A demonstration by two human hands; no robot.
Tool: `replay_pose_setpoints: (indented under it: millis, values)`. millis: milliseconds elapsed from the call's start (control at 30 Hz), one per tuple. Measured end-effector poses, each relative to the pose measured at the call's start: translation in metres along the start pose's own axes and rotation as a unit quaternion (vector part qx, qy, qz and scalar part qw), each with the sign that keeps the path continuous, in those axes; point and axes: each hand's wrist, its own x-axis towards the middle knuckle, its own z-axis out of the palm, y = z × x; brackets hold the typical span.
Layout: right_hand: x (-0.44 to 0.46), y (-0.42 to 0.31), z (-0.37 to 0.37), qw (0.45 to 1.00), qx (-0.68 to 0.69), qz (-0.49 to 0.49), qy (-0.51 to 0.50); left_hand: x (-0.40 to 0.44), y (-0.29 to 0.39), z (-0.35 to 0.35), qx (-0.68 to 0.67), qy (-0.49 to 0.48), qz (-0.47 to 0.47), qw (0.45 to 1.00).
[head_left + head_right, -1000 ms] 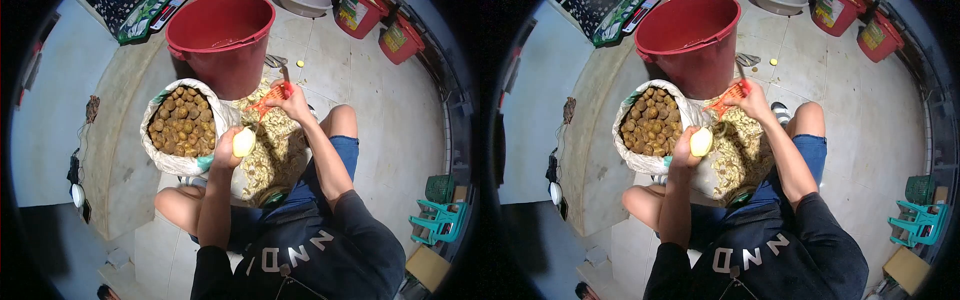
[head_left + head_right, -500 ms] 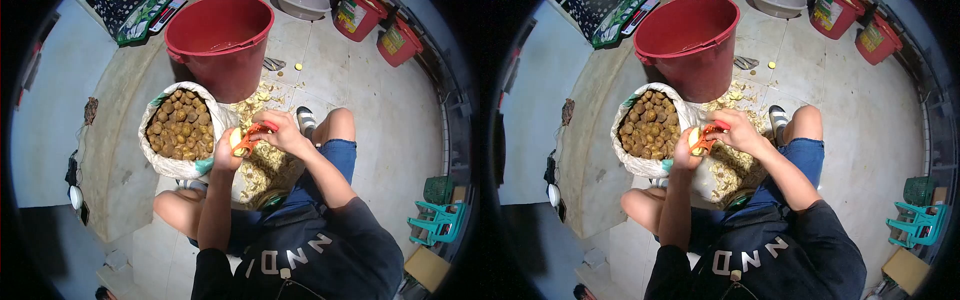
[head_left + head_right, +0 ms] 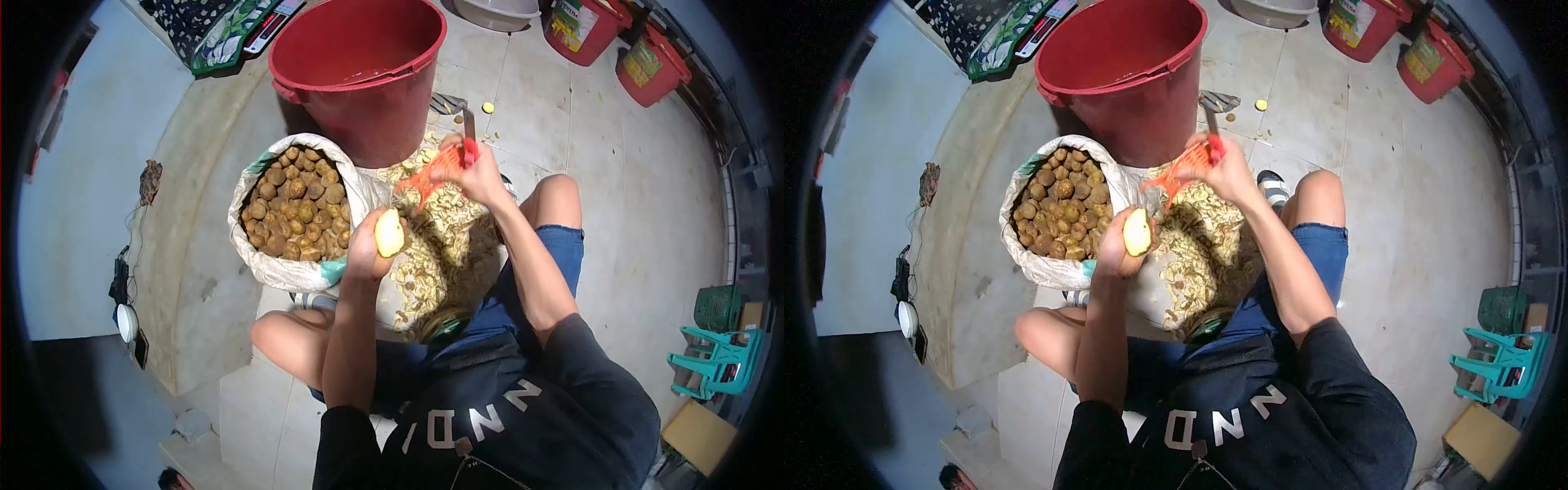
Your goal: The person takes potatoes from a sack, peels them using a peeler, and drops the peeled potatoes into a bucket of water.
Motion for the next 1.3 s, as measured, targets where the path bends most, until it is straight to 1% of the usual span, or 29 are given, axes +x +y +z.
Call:
replay_pose_setpoints:
  millis: [67,100,133,167,200,233,267,300,333,367,400,467,500,533,567,633,667,700,733,800,867,933,1000,1067,1133,1167,1233,1267,1300]
  values:
    - [-0.028,-0.008,0.03,0.99,-0.11,-0.078,-0.042,-0.016,0.0,0.025,-0.049,0.011,-0.012,0.999]
    - [-0.036,-0.021,0.037,0.938,-0.258,-0.221,-0.074,-0.013,-0.004,0.027,-0.001,0.015,0.022,1.0]
    - [-0.036,-0.025,0.037,0.937,-0.266,-0.211,-0.081,-0.01,-0.007,0.027,0.046,0.02,0.057,0.997]
    - [-0.028,-0.02,0.03,0.951,-0.257,-0.168,-0.032,-0.007,-0.009,0.023,0.052,0.011,0.054,0.997]
    - [-0.016,-0.009,0.02,0.962,-0.244,-0.121,0.019,0.004,-0.009,-0.001,0.059,-0.038,0.05,0.996]
    - [0.0,0.017,0.008,0.998,-0.014,-0.037,0.045,0.002,-0.007,-0.008,0.054,-0.077,0.016,0.995]
    - [0.002,-0.001,-0.002,0.997,-0.065,0.016,0.025,0.004,-0.002,-0.008,0.049,-0.121,-0.013,0.991]
    - [-0.003,-0.008,0.003,0.999,-0.04,0.004,0.003,0.003,0.0,-0.001,0.051,-0.125,-0.011,0.991]
    - [-0.017,-0.011,0.015,1.0,-0.015,-0.003,-0.021,0.0,-0.002,0.008,0.038,-0.064,0.014,0.997]
    - [-0.029,-0.008,0.029,0.982,-0.141,-0.112,-0.053,-0.004,-0.005,0.015,0.025,-0.001,0.036,0.999]
    - [-0.038,-0.016,0.036,0.94,-0.258,-0.204,-0.088,-0.005,-0.006,0.02,0.025,-0.004,0.035,0.999]
    - [-0.026,-0.015,0.029,0.941,-0.284,-0.176,-0.055,-0.008,-0.012,0.023,0.112,0.018,0.068,0.991]
    - [-0.018,-0.008,0.024,0.981,-0.163,-0.098,-0.028,-0.006,-0.008,0.018,0.112,-0.003,0.048,0.993]
    - [-0.008,-0.007,0.018,0.999,-0.042,-0.028,0.0,-0.006,-0.001,0.019,0.049,0.007,0.026,0.998]
    - [-0.004,-0.007,0.011,1.0,-0.015,0.006,0.014,-0.009,0.004,0.02,0.052,0.02,0.027,0.998]
    - [-0.004,-0.003,0.021,1.0,-0.016,-0.011,-0.018,-0.008,0.011,0.012,0.053,0.037,0.025,0.998]
    - [-0.01,0.002,0.028,0.999,-0.016,-0.024,-0.046,0.001,0.013,0.001,0.044,-0.034,0.041,0.998]
    - [-0.014,0.0,0.033,0.993,-0.11,-0.001,-0.039,0.003,0.016,0.008,0.034,-0.11,0.057,0.992]
    - [-0.015,-0.004,0.034,0.986,-0.161,-0.012,-0.035,0.003,0.013,0.015,0.031,-0.113,0.058,0.991]
    - [-0.016,-0.003,0.034,0.993,-0.11,-0.025,-0.018,-0.003,0.006,0.029,-0.014,-0.007,0.108,0.994]
    - [-0.017,-0.009,0.033,1.0,-0.015,-0.001,-0.021,-0.002,0.007,0.02,-0.02,-0.023,0.119,0.992]
    - [-0.015,0.004,0.031,0.997,-0.071,-0.011,-0.011,0.004,0.006,0.0,-0.051,-0.115,0.096,0.987]
    - [-0.023,0.0,0.041,0.997,-0.04,-0.062,-0.023,0.004,0.005,0.002,-0.062,-0.089,0.107,0.988]
    - [-0.028,-0.019,0.046,0.968,-0.217,-0.121,-0.035,-0.011,0.004,0.031,-0.037,-0.038,0.121,0.991]
    - [-0.023,-0.015,0.048,0.942,-0.241,-0.236,0.003,-0.014,0.003,0.033,-0.033,-0.05,0.115,0.992]
    - [-0.022,-0.015,0.045,0.942,-0.24,-0.236,0.004,-0.016,0.002,0.033,-0.003,-0.041,0.117,0.992]
    - [-0.019,-0.023,0.039,0.955,-0.243,-0.169,-0.022,-0.012,0.002,0.023,0.028,-0.034,0.119,0.992]
    - [-0.01,-0.014,0.031,0.971,-0.207,-0.117,-0.007,-0.002,0.003,0.006,-0.007,-0.168,0.058,0.984]
    - [0.002,-0.004,0.018,0.988,-0.137,-0.072,0.022,0.005,0.002,-0.004,-0.044,-0.299,-0.001,0.953]
